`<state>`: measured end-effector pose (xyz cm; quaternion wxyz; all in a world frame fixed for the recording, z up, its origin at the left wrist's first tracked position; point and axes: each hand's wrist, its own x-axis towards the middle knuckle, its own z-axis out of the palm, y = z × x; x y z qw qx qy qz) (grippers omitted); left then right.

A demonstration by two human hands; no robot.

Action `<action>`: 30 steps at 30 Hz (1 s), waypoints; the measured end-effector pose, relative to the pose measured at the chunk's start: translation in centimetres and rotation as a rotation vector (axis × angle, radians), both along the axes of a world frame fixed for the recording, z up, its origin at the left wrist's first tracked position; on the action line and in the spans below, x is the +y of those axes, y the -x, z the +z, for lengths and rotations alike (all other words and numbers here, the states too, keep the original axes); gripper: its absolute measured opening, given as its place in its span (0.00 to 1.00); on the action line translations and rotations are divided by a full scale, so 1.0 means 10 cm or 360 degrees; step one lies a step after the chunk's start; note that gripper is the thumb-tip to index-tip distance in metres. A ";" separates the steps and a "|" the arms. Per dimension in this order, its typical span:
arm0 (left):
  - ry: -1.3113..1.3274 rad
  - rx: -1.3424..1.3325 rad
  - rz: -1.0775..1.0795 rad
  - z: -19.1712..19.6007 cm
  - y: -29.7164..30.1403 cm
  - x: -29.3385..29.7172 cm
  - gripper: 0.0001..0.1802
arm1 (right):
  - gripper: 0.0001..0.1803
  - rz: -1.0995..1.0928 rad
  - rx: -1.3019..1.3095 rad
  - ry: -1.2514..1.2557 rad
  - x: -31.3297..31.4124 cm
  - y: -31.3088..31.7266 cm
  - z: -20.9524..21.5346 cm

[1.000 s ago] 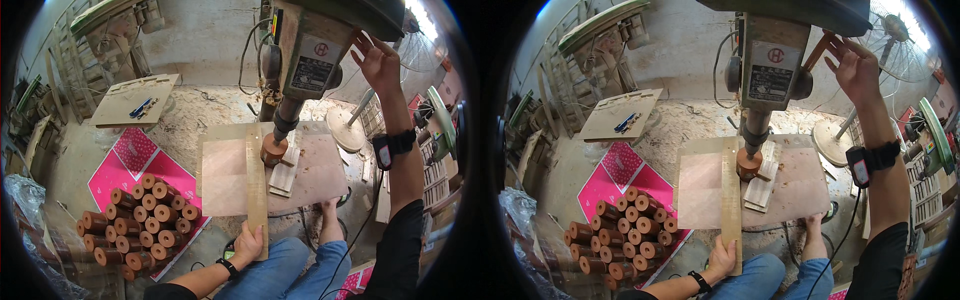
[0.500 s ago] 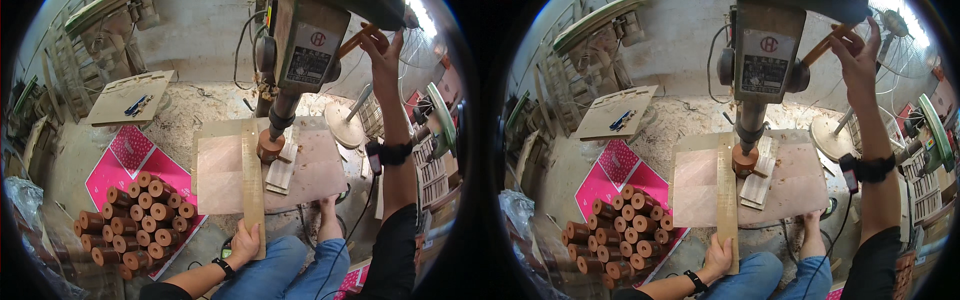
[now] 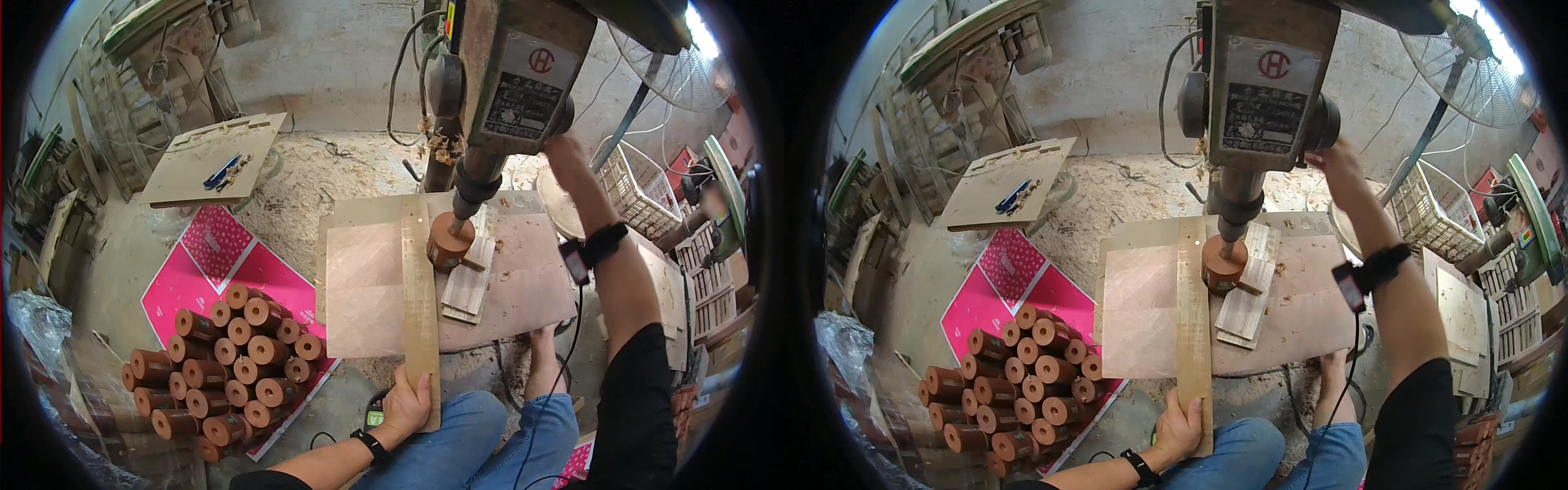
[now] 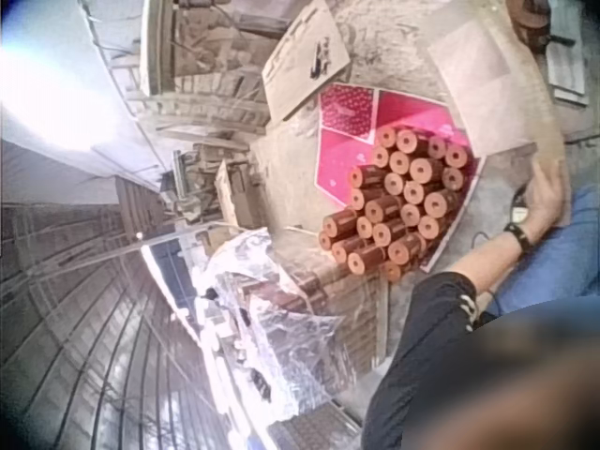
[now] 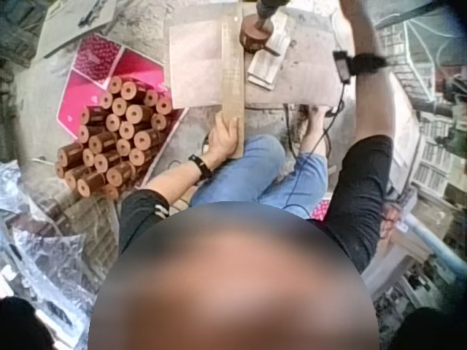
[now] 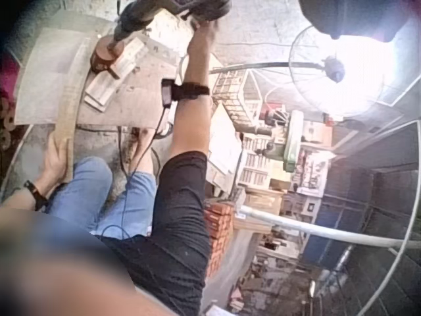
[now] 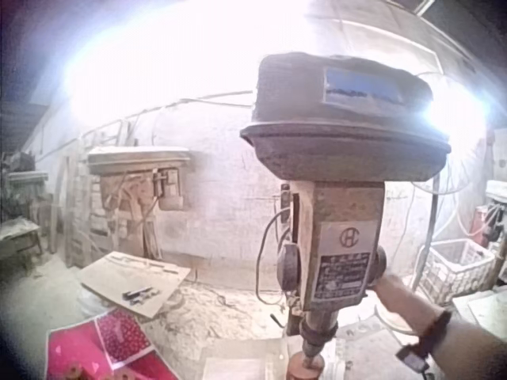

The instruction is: Using a drill press to bore holes into small cylindrical wooden blocks.

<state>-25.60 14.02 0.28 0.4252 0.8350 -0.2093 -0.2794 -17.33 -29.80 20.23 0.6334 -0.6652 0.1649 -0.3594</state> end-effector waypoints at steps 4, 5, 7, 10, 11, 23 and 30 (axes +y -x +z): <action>-0.0044 0.0006 -0.0009 0.00 0.01 0.01 0.28 | 0.24 -0.0136 0.0322 -0.0071 0.29 0.43 -0.29; -0.0030 0.0013 -0.0020 0.01 0.01 0.01 0.27 | 0.24 -0.0096 0.0330 -0.0076 0.39 0.49 -0.31; -0.0028 0.0003 -0.0003 0.02 0.02 0.01 0.27 | 0.24 -0.0130 0.0333 -0.0071 0.58 0.62 -0.29; -0.0009 -0.0011 0.0017 0.05 0.02 0.01 0.28 | 0.23 -0.0161 0.0574 0.0092 0.76 0.76 -0.15; -0.0027 0.0022 0.0013 0.06 0.03 0.01 0.28 | 0.20 -0.0153 0.0631 0.0124 0.80 0.78 -0.10; -0.0050 0.0032 0.0008 0.11 0.01 0.01 0.30 | 0.26 -0.0702 0.1201 0.1490 1.65 1.42 0.65; -0.0092 0.0015 0.0019 0.10 0.01 0.01 0.29 | 0.15 -0.0675 0.0523 0.0906 1.54 1.42 1.31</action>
